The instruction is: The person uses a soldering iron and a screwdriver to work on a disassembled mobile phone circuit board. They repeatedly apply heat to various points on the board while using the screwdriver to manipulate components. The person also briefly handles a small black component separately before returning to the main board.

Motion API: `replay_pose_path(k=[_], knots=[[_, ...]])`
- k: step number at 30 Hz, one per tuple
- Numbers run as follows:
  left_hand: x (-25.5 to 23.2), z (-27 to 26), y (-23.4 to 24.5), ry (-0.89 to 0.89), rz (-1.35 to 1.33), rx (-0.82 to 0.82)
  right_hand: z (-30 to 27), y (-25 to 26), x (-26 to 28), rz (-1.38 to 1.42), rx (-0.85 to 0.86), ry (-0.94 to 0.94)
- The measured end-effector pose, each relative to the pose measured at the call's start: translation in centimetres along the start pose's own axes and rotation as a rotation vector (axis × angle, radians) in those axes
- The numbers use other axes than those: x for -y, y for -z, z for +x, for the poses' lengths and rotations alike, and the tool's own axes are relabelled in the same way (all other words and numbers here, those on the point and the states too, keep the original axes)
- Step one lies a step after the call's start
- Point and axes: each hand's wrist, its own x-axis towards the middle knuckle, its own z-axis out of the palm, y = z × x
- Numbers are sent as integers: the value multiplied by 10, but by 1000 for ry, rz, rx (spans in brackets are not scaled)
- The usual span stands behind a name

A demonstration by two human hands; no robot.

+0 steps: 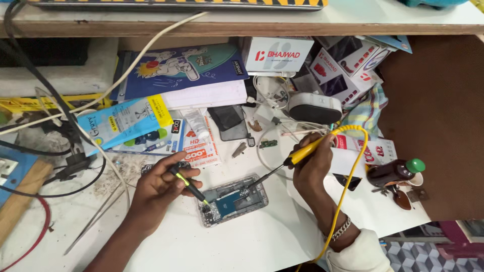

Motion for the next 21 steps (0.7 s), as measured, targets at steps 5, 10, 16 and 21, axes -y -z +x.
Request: replay_pose_path(k=[5, 10, 16, 21], knots=[[14, 6, 17, 8, -140, -46, 0, -3, 3, -17, -8, -75], [28, 4, 31, -100, 66, -116, -1, -5, 3, -39, -23, -80], [17, 1, 32, -49, -327, -91, 7, -11, 6, -59, -46, -137], [10, 2, 27, 67, -376, 28, 9, -5, 3, -26, 68, -177]])
